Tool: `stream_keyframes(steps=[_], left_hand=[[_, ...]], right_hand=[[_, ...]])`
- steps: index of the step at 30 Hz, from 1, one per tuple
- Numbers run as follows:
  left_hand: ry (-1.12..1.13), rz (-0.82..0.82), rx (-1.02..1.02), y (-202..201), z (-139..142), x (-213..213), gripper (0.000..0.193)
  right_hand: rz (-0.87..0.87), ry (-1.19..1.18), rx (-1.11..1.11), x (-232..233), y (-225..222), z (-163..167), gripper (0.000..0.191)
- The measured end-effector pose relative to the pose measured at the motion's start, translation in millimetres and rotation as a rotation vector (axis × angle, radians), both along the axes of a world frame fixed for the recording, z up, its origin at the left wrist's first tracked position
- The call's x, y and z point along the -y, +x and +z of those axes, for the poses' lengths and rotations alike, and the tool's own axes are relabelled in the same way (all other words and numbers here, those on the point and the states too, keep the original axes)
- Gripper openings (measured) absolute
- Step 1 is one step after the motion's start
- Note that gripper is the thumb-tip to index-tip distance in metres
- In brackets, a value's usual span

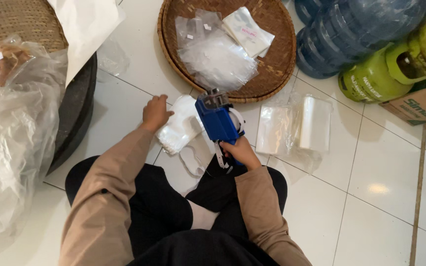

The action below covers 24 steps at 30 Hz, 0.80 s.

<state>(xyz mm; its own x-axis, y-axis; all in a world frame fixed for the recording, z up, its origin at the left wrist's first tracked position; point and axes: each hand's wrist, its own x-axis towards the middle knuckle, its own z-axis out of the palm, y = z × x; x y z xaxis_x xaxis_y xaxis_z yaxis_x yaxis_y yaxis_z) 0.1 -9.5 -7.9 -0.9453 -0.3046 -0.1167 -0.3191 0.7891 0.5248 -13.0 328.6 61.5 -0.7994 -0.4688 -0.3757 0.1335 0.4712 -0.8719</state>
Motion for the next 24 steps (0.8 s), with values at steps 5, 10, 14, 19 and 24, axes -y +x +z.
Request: stream_keyframes(steps=[5,10,14,19,24], left_hand=[[-0.045,-0.008,0.054,25.0,-34.8,-2.7,0.058],[-0.071,-0.042,0.052,19.6,-40.3,-3.4,0.051],[-0.053,-0.008,0.061,17.8,-40.9,-6.0,0.052],[-0.057,0.021,0.011,18.9,-45.9,-8.6,0.049],[-0.052,0.043,0.03,26.4,-47.4,-7.7,0.046]], right_hand=[[-0.005,0.195,-0.012,31.5,12.4,-10.6,0.038],[0.18,0.249,-0.173,44.2,3.7,-28.8,0.04],[0.277,0.43,-0.2,50.5,-0.8,-42.7,0.04],[0.302,0.51,-0.177,48.5,-3.4,-39.4,0.039],[0.363,0.639,-0.109,21.3,-1.9,-7.6,0.038]])
